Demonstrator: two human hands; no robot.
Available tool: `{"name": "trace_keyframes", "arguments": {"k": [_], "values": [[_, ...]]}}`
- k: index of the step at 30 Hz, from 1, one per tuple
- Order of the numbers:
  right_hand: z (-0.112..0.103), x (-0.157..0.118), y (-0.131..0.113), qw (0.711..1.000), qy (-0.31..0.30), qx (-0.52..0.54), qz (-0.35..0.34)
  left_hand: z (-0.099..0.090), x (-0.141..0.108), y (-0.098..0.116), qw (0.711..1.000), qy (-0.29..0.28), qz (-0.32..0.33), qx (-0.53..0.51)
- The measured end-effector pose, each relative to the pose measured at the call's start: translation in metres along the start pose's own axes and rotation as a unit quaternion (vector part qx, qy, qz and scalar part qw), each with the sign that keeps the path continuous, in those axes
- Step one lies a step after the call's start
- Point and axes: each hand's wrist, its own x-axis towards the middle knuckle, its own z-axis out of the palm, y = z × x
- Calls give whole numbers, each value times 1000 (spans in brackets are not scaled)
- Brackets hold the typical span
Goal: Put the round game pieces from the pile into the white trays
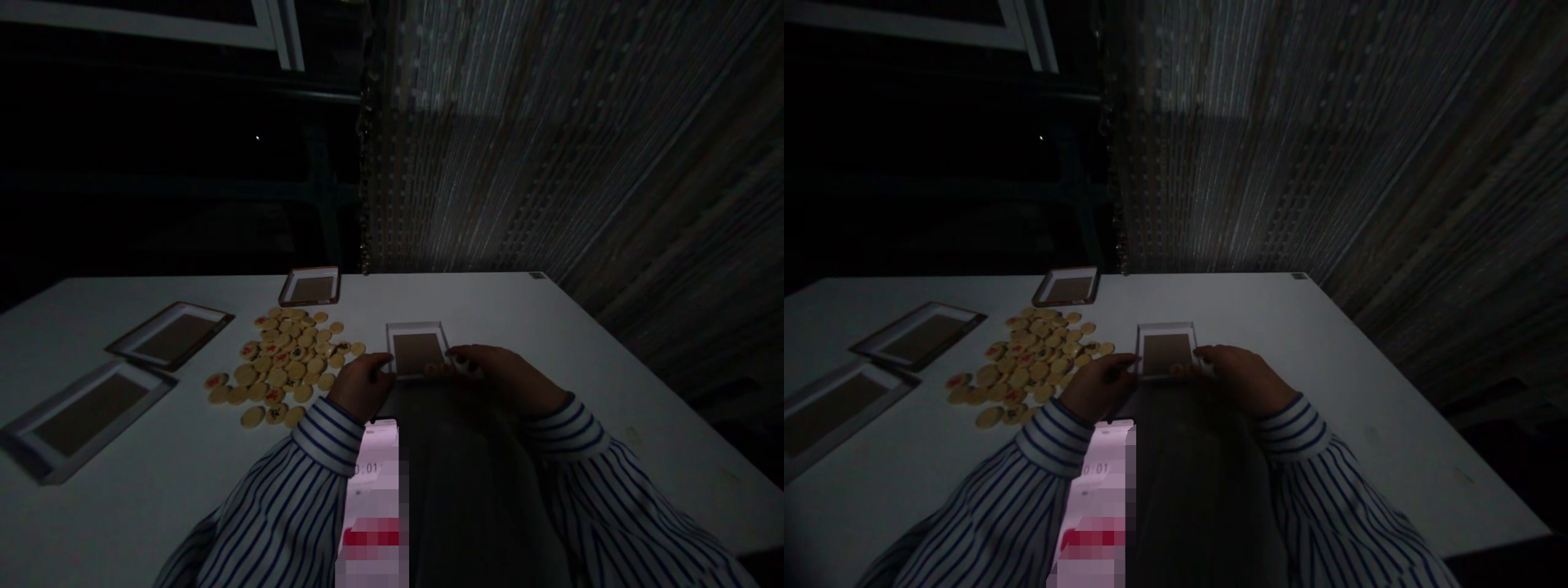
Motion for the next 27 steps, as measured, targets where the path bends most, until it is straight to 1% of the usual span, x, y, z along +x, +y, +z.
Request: {"name": "trace_keyframes", "arguments": {"k": [3, 7, 14, 17, 27], "values": [[0, -1, -5, 1000, -18, 5, 1, 0, 0, -1, 1000, -6, 3, -6], [-2, 0, -10, 1000, -17, -4, 26, 0, 0, -1, 1000, -8, -4, -2], [7, 2, -5, 999, -23, -28, 18, -1, -1, 2, 1000, -15, -7, -12], [7, 2, -6, 999, -28, -28, 9, -1, 0, 2, 1000, -8, -5, -5], [6, 4, -10, 999, -32, -33, 21, 2, 0, -3, 1000, -14, 1, -14]]}}
